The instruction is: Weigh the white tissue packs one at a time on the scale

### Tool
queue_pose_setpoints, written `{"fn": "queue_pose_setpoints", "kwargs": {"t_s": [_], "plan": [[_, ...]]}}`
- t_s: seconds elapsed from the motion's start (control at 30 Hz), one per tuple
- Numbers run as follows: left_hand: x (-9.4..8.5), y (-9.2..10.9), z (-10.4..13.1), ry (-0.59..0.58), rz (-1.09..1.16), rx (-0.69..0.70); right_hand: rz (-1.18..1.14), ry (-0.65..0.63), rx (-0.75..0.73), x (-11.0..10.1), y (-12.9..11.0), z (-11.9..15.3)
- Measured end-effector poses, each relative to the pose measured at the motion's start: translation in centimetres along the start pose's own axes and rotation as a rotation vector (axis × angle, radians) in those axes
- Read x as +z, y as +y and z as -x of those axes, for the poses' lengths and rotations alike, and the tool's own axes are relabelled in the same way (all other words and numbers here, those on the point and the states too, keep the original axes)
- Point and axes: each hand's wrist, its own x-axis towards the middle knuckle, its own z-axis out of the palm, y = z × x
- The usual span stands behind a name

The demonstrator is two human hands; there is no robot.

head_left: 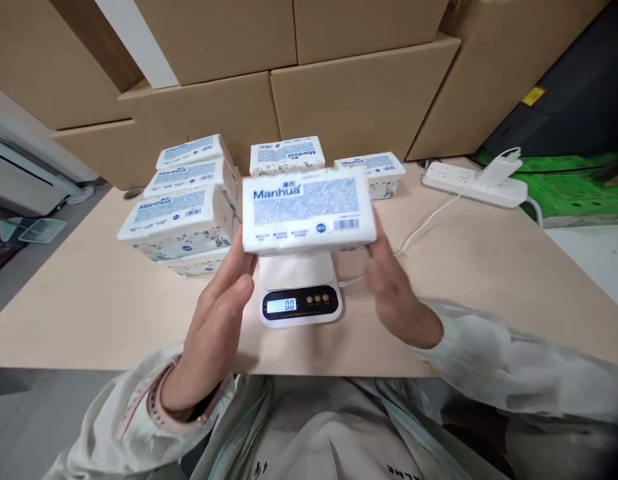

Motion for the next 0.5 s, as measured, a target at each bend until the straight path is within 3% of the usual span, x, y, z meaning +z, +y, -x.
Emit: {"fn": "queue_pose_setpoints", "kwargs": {"t_s": [0.13, 0.23, 0.33, 0.5], "plan": [[-2.0, -3.0, 1.2, 0.041, 0.002, -0.080, -0.062, -0.082, 0.229, 2.2, 2.1, 1.1], [-2.9, -5.1, 1.2, 0.044, -0.013, -0.118, -0.054, -0.089, 0.309, 2.7, 3.6, 1.4], [-3.6, -7.0, 1.4, 0.118, -0.004, -0.091, 0.007, -0.068, 0.281, 2.4, 4.7, 2.0], [-4.1, -9.4, 1.3, 0.194, 0.057, 0.022, 0.183, 0.146, 0.099, 1.0, 5.8, 3.1]]}}
